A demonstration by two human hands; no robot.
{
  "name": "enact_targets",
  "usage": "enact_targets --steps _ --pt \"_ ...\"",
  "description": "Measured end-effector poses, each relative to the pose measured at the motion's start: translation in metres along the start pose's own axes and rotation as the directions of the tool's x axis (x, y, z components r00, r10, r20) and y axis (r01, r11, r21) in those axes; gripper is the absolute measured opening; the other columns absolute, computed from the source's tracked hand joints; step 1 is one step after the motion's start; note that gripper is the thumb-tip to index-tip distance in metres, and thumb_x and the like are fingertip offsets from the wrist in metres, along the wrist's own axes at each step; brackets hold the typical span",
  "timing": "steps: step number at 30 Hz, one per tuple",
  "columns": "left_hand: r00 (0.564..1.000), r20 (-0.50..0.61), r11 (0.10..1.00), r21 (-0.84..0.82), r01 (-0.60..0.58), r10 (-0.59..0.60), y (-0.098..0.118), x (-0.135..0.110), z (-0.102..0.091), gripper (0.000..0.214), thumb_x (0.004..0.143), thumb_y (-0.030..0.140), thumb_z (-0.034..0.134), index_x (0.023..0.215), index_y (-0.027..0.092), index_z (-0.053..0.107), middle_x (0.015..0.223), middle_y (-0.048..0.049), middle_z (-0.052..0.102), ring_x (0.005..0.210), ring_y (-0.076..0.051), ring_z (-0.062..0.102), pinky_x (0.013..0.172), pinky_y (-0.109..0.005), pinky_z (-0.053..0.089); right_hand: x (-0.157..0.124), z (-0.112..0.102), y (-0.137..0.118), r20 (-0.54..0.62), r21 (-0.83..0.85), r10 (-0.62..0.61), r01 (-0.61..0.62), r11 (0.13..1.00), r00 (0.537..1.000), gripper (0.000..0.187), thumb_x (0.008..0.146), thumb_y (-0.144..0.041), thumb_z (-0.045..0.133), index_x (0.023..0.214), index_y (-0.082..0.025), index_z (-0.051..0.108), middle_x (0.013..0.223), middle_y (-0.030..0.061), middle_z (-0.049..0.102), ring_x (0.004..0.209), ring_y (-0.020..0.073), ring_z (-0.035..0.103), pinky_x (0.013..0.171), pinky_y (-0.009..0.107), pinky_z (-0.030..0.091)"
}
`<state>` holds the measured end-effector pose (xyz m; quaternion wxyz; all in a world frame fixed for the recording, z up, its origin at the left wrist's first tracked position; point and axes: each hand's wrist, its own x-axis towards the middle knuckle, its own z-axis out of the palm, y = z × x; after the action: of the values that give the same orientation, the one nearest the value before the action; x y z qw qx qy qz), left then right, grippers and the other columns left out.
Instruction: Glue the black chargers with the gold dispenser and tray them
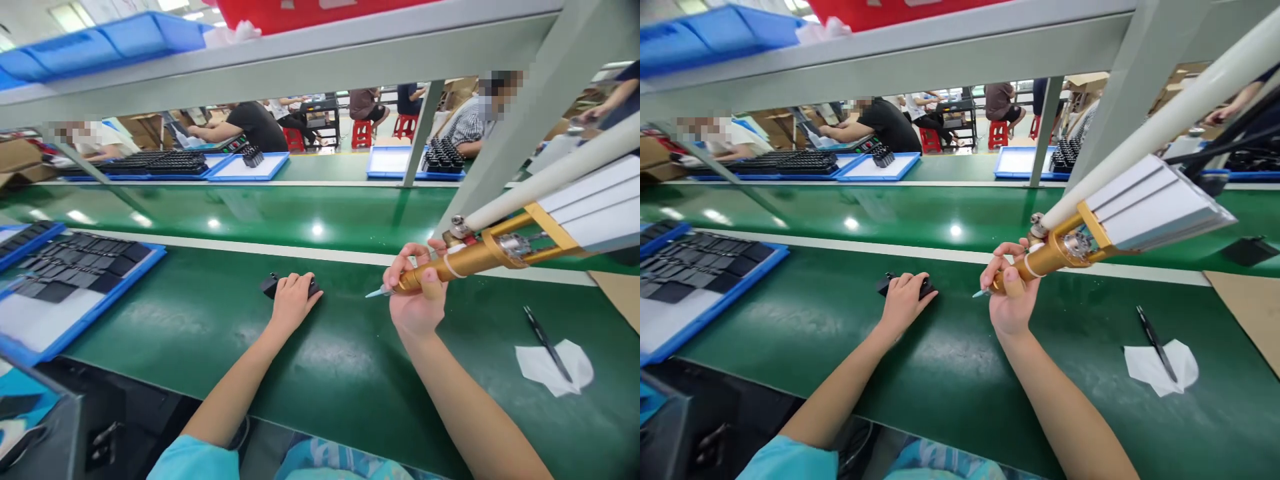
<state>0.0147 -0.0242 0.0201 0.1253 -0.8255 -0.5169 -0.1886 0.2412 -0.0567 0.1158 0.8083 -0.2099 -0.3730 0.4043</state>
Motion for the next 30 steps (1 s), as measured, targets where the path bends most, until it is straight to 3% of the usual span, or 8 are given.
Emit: enact_targets --steps 5,10,16,18,22,24,27,30 --pt "0.998 -0.009 0.996 0.053 0.070 -0.070 -0.035 -0.024 -0.003 0.035 0.090 0.042 0.052 0.114 0.017 0.060 0.108 -0.0164 0.060 0.117 -0.033 0.048 0.098 -0.049 0.034 0.001 -0.001 -0.002 0.005 -0.010 -0.001 0.001 1.000 1.000 0.038 0.078 -0.041 0.060 0.110 -0.028 0.044 0.091 -0.0016 0.047 0.050 0.0053 0.048 0.040 0.021 0.038" --pt "0.982 -0.072 0.985 -0.008 0.175 -0.175 -0.059 -0.030 -0.005 0.045 0.085 0.043 0.059 0.124 0.021 0.055 0.151 -0.0182 0.020 0.141 -0.039 0.016 0.108 -0.058 0.025 0.000 -0.001 -0.002 0.015 -0.010 0.002 -0.002 1.000 1.000 0.038 0.078 -0.039 0.060 0.111 -0.029 0.045 0.092 -0.0015 0.048 0.050 0.0055 0.049 0.040 0.022 0.038" --pt "0.937 0.211 0.885 -0.323 0.336 -0.279 -0.070 -0.025 -0.008 0.049 0.087 0.045 0.053 0.132 0.025 0.049 0.130 -0.0134 0.049 0.124 -0.029 0.044 0.103 -0.048 0.038 0.001 0.000 -0.002 0.024 -0.007 0.002 -0.002 1.000 1.000 0.039 0.078 -0.039 0.061 0.111 -0.028 0.044 0.092 -0.0014 0.048 0.050 0.0056 0.049 0.040 0.022 0.039" --pt "0.892 0.243 0.704 -0.549 0.451 -0.381 -0.057 -0.027 -0.013 0.049 0.087 0.047 0.053 0.129 0.023 0.050 0.123 -0.0121 0.053 0.117 -0.026 0.050 0.100 -0.045 0.041 0.000 0.000 -0.002 0.023 -0.003 0.000 0.001 1.000 1.000 0.038 0.078 -0.038 0.061 0.112 -0.028 0.045 0.092 -0.0012 0.048 0.050 0.0058 0.049 0.041 0.022 0.039" --pt "0.779 0.450 -0.099 -0.885 0.456 -0.438 -0.009 -0.033 -0.035 0.055 0.090 0.056 0.042 0.134 0.025 0.038 0.123 -0.0111 0.055 0.108 -0.022 0.058 0.087 -0.036 0.050 0.000 -0.001 -0.002 0.020 -0.010 -0.009 0.009 1.000 1.000 0.038 0.078 -0.037 0.061 0.111 -0.028 0.045 0.092 -0.0013 0.049 0.050 0.0058 0.049 0.040 0.021 0.039" --pt "0.774 0.504 -0.360 -0.853 0.378 -0.383 0.015 -0.033 -0.049 0.057 0.090 0.060 0.038 0.135 0.027 0.035 0.128 -0.0110 0.054 0.116 -0.024 0.055 0.089 -0.038 0.050 0.000 -0.001 -0.002 0.016 -0.020 -0.019 0.019 1.000 1.000 0.037 0.078 -0.037 0.061 0.110 -0.028 0.045 0.092 -0.0014 0.049 0.050 0.0056 0.049 0.041 0.021 0.039" --pt "0.770 0.562 -0.533 -0.769 0.353 -0.300 0.040 -0.030 -0.066 0.059 0.089 0.064 0.032 0.137 0.030 0.031 0.132 -0.0108 0.052 0.119 -0.026 0.053 0.087 -0.044 0.050 0.001 -0.002 -0.002 0.010 -0.024 -0.032 0.032 0.999 0.999 0.035 0.079 -0.036 0.060 0.110 -0.028 0.046 0.092 -0.0013 0.049 0.050 0.0054 0.049 0.041 0.021 0.039" --pt "0.785 0.566 -0.565 -0.745 0.355 -0.252 0.050 -0.028 -0.074 0.060 0.089 0.066 0.026 0.138 0.031 0.030 0.132 -0.0112 0.052 0.113 -0.027 0.057 0.083 -0.046 0.051 0.002 -0.003 -0.002 0.012 -0.028 -0.037 0.037 0.999 0.999 0.036 0.079 -0.036 0.060 0.110 -0.028 0.046 0.091 -0.0014 0.049 0.050 0.0053 0.049 0.041 0.021 0.039"
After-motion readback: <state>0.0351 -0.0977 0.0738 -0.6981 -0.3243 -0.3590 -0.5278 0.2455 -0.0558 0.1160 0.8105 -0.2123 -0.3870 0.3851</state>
